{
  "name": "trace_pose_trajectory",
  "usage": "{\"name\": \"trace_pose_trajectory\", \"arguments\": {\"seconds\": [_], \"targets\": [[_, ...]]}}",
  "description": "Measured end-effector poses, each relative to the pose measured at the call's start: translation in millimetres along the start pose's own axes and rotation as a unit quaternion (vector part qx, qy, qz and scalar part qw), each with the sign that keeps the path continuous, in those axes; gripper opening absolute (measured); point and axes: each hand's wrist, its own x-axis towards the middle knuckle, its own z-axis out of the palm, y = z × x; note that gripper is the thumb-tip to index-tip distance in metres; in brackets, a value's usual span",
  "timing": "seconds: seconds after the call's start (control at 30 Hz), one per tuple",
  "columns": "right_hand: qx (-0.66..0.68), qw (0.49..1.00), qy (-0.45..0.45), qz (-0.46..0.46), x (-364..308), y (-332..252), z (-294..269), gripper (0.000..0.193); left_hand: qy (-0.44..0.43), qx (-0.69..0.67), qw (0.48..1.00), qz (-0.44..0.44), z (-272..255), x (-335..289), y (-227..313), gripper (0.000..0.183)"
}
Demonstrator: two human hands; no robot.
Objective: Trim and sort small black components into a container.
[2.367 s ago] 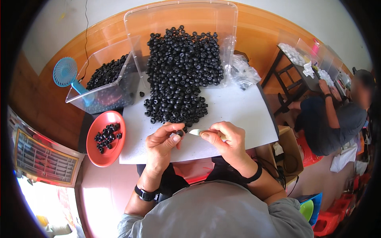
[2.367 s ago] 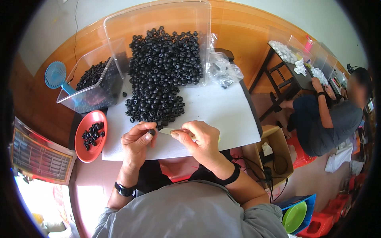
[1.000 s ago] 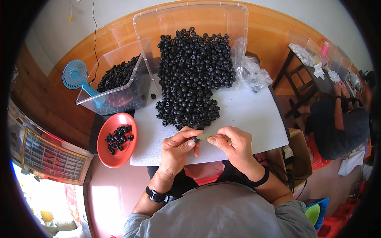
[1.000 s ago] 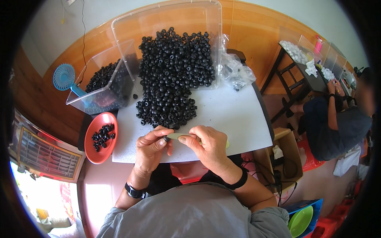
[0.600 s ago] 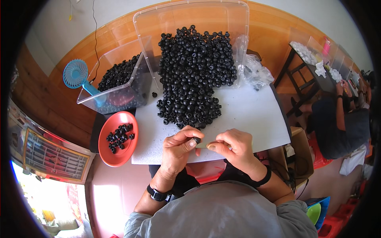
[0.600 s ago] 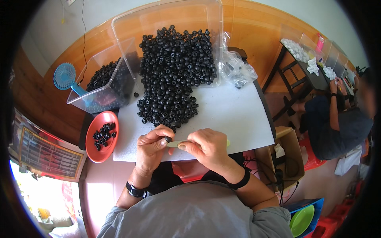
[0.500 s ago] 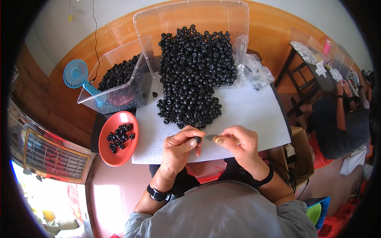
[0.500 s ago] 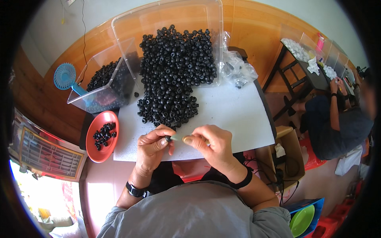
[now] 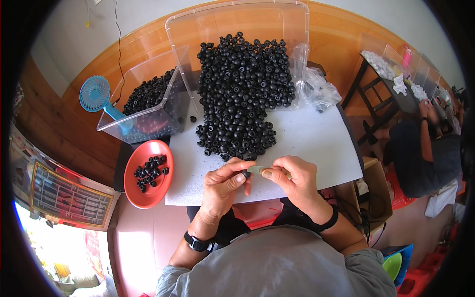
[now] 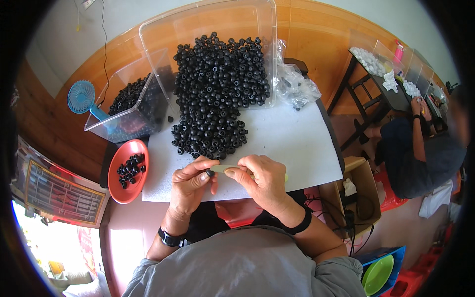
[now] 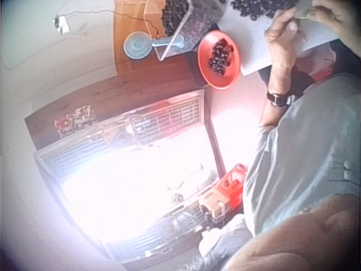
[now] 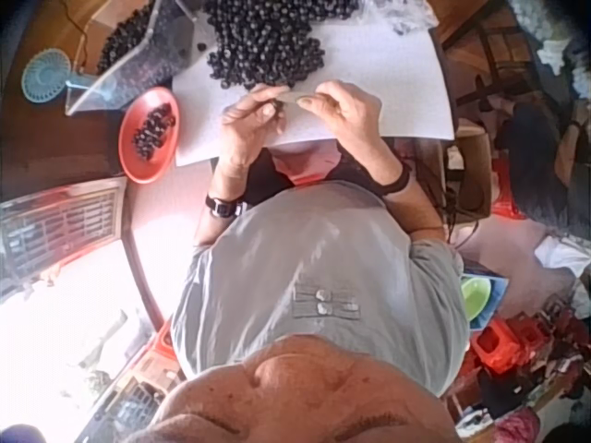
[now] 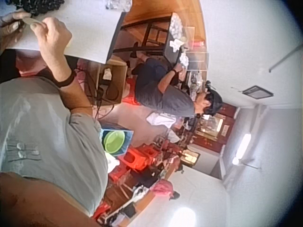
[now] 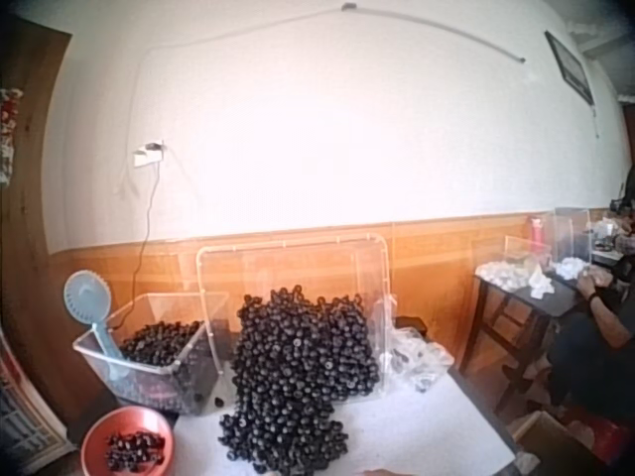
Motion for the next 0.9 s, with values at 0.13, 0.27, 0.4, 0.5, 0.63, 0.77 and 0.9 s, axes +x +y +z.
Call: {"name": "trace_pose_trajectory", "arguments": {"seconds": [0.13,0.27,0.4,0.5,0.63,0.77,0.9], "targets": [[0.000,1.000,-0.001,-0.005,0.0,0.6,-0.2,0.028,-0.004,-0.003,1.000,-0.001,0.9,-0.1,0.8,0.027],[-0.004,1.000,-0.010,-0.014,0.0,-0.1,-0.9,0.028,-0.007,-0.013,1.000,-0.002,-0.6,-0.1,-0.8,0.025],[-0.031,0.998,-0.005,-0.060,-0.3,0.4,0.2,0.028,-0.002,-0.015,1.000,-0.007,0.1,0.5,-0.1,0.024],[-0.028,0.998,-0.007,-0.061,-1.7,0.7,0.3,0.028,0.000,-0.011,1.000,-0.014,-0.9,0.1,0.1,0.023],[0.001,0.999,0.001,-0.048,-1.9,0.2,0.3,0.028,-0.007,-0.001,1.000,-0.012,-2.2,0.1,-0.6,0.024],[-0.015,0.999,0.031,-0.028,-3.0,2.0,3.2,0.027,-0.001,-0.007,1.000,-0.007,1.6,-0.8,0.7,0.025],[-0.014,0.999,0.029,-0.032,-3.3,2.3,3.5,0.027,0.012,-0.008,1.000,0.002,1.2,-2.5,-0.6,0.025]]}}
